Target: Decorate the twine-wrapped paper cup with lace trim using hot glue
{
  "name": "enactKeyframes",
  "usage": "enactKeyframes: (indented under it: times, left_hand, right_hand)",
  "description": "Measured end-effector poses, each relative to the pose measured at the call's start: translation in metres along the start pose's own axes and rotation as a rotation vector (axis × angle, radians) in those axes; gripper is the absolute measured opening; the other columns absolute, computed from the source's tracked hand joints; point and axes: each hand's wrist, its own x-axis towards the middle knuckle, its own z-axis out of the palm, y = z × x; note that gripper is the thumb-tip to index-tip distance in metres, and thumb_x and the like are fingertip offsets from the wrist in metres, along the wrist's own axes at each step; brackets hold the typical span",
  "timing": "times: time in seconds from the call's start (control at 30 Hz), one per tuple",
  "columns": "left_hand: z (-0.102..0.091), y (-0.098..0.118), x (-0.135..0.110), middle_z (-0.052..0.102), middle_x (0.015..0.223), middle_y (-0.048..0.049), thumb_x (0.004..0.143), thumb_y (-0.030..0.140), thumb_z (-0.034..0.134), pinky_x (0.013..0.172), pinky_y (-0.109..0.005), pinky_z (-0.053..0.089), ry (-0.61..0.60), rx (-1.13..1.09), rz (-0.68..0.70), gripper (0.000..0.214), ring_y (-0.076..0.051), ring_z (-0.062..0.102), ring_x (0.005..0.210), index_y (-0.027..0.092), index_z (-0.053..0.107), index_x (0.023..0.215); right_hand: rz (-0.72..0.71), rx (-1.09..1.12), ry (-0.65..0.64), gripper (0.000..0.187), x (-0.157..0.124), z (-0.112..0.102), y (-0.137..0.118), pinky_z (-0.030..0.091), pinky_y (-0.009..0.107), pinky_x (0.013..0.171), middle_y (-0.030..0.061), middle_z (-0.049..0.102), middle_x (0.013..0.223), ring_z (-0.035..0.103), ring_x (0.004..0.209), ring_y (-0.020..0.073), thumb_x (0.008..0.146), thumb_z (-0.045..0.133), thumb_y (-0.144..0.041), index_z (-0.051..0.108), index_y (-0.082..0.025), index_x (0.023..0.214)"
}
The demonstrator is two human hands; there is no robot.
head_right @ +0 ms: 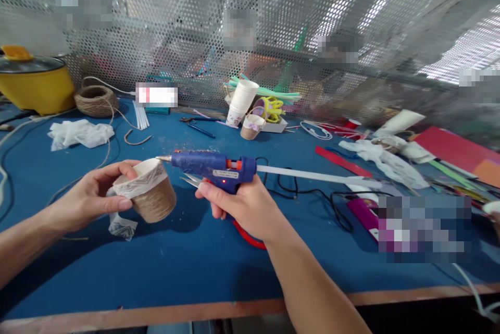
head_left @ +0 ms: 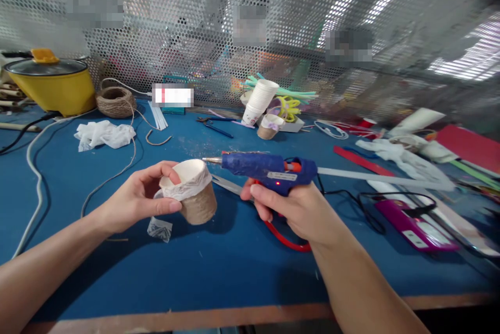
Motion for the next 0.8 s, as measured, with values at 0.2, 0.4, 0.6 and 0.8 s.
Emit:
enactKeyframes:
  times: [0.2, 0.4, 0.6, 0.8]
  left_hand:
    - [-0.0014, 0.0007, -0.0036, 0.060, 0.087, -0.0027, 0.059, 0.020, 0.082, 0.064, -0.023, 0.046, -0.078, -0.097, -0.127, 0.027, -0.014, 0.055, 0.073, 0.018, 0.064, 0.079]
    - [-0.0015, -0.0002, -0.0031, 0.062, 0.088, -0.0039, 0.058, 0.022, 0.083, 0.063, -0.024, 0.045, -0.057, -0.105, -0.131, 0.029, -0.014, 0.055, 0.071, 0.018, 0.063, 0.079]
    - [-0.0016, 0.0003, -0.0018, 0.062, 0.093, -0.0027, 0.057, 0.023, 0.084, 0.062, -0.023, 0.044, -0.019, -0.124, -0.106, 0.029, -0.013, 0.055, 0.071, 0.018, 0.065, 0.078]
    - [-0.0023, -0.0006, -0.0018, 0.059, 0.082, -0.0015, 0.059, 0.022, 0.083, 0.061, -0.022, 0.044, -0.020, -0.090, -0.105, 0.028, -0.012, 0.053, 0.068, 0.019, 0.064, 0.079]
  right_hand:
    - [0.009, 0.043, -0.004, 0.028, -0.0030, 0.0002, 0.0033, 0.041, 0.021, 0.043, -0.0008, 0.057, 0.052, 0.048, 0.043, 0.0076, 0.083, 0.060, -0.041, 0.063, -0.014, 0.077]
    - [0.032, -0.009, -0.065, 0.034, -0.0056, -0.0037, 0.0035, 0.045, 0.024, 0.046, 0.0021, 0.061, 0.058, 0.051, 0.045, 0.0094, 0.083, 0.057, -0.048, 0.064, -0.015, 0.076]
    - [0.031, -0.022, -0.059, 0.035, -0.0064, -0.0040, 0.0038, 0.045, 0.024, 0.045, 0.0021, 0.061, 0.057, 0.051, 0.044, 0.0091, 0.082, 0.059, -0.048, 0.065, -0.015, 0.078]
    - [0.034, -0.028, 0.003, 0.029, -0.0052, -0.0019, 0.0043, 0.043, 0.022, 0.044, 0.0021, 0.062, 0.059, 0.051, 0.044, 0.0086, 0.082, 0.061, -0.043, 0.064, -0.014, 0.078]
